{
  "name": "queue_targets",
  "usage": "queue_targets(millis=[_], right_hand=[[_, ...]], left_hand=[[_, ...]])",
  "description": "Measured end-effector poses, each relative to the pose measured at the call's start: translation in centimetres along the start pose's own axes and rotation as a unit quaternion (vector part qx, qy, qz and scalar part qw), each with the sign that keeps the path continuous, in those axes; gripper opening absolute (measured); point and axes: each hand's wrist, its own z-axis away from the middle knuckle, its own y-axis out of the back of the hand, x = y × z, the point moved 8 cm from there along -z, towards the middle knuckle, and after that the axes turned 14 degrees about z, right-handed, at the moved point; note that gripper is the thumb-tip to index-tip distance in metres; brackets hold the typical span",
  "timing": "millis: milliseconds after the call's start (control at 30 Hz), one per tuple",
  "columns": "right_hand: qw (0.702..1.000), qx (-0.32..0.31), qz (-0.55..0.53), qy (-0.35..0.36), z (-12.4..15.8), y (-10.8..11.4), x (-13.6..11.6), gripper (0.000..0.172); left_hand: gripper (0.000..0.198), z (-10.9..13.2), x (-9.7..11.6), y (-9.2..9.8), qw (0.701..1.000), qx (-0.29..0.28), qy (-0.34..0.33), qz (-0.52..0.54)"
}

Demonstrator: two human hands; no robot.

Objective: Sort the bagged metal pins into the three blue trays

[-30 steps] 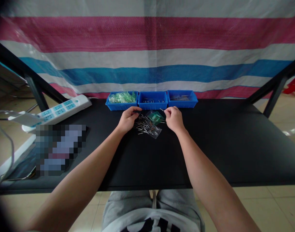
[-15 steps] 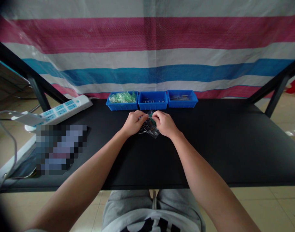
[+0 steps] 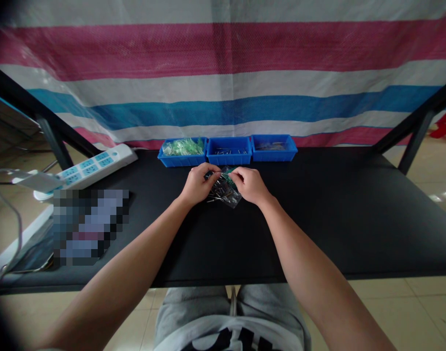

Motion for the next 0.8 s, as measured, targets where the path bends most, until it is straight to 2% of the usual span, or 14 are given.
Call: queue_targets(millis=[133,300,433,567,633,800], right_hand=[[1.0,0.025,-0.014,-0.002,0.0,0.2,0.0,0.022],[0.999,0.035,-0.028,-0.009,0.1,0.3,0.1,0.017],[0.998,0.035,-0.04,-0.014,0.1,0.3,0.1,0.015],[0.998,0.04,-0.049,-0.03,0.1,0.3,0.3,0.011],[0.997,0.044,-0.047,-0.04,0.2,0.3,0.5,0.012],[0.996,0.051,-0.047,-0.056,0.1,0.2,1.3,0.017]], left_hand=[[0.022,0.1,-0.5,0.3,1.0,0.019,0.017,0.0],[0.037,0.0,-1.0,-0.3,0.996,-0.026,0.054,-0.065],[0.031,-0.1,-0.9,-0.5,0.995,-0.042,0.059,-0.065],[0.025,0.0,-0.8,-0.5,0.999,-0.029,0.044,-0.007],[0.023,0.1,-0.9,-0.1,0.999,0.003,0.043,0.022],[0.022,0.4,-1.8,1.9,0.985,0.151,0.072,0.03]])
